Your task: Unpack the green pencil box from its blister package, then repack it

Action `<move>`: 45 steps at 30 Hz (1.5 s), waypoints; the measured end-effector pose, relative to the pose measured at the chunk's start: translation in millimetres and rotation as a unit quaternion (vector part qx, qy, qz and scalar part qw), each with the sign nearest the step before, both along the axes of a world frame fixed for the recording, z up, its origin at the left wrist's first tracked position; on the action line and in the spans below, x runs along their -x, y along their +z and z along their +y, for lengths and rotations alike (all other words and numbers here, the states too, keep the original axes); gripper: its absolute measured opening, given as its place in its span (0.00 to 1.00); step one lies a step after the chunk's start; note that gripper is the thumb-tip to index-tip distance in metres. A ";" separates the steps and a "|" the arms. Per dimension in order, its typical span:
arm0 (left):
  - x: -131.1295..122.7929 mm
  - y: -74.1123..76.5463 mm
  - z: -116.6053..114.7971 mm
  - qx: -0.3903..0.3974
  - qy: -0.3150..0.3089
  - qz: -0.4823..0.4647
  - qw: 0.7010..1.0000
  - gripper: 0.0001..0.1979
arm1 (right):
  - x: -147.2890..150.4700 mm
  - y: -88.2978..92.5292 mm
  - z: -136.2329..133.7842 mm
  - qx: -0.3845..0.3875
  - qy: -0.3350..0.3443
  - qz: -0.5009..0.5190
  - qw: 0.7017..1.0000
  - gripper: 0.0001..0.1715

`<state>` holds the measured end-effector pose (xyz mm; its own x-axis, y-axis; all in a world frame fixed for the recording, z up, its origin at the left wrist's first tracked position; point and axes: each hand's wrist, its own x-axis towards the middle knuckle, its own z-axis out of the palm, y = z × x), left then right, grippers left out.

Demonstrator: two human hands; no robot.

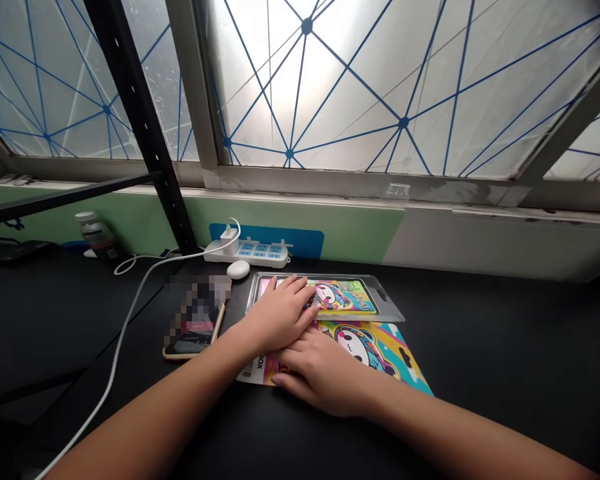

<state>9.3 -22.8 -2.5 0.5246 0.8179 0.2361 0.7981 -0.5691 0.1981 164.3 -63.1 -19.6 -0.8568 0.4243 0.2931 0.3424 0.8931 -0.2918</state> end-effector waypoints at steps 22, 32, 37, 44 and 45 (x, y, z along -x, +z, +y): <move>3.9 -1.5 3.3 -0.015 -0.022 0.020 0.999 0.23 | -106.0 21.1 96.0 -0.057 -0.272 -0.014 0.960 0.15; 4.1 -0.8 1.7 -0.028 -0.028 0.014 0.999 0.23 | -114.2 27.7 97.8 0.052 -0.269 -0.065 0.960 0.36; 3.2 -1.2 1.7 -0.028 -0.024 0.012 0.999 0.23 | -114.0 32.8 96.3 0.073 -0.279 -0.086 0.954 0.41; 0.1 2.8 -1.0 -0.017 -0.011 -0.008 1.000 0.22 | -106.5 36.8 92.2 0.061 -0.290 -0.075 0.952 0.35; -0.8 3.4 -1.4 -0.019 -0.004 -0.013 1.000 0.22 | -106.2 36.8 91.9 0.058 -0.289 -0.072 0.953 0.35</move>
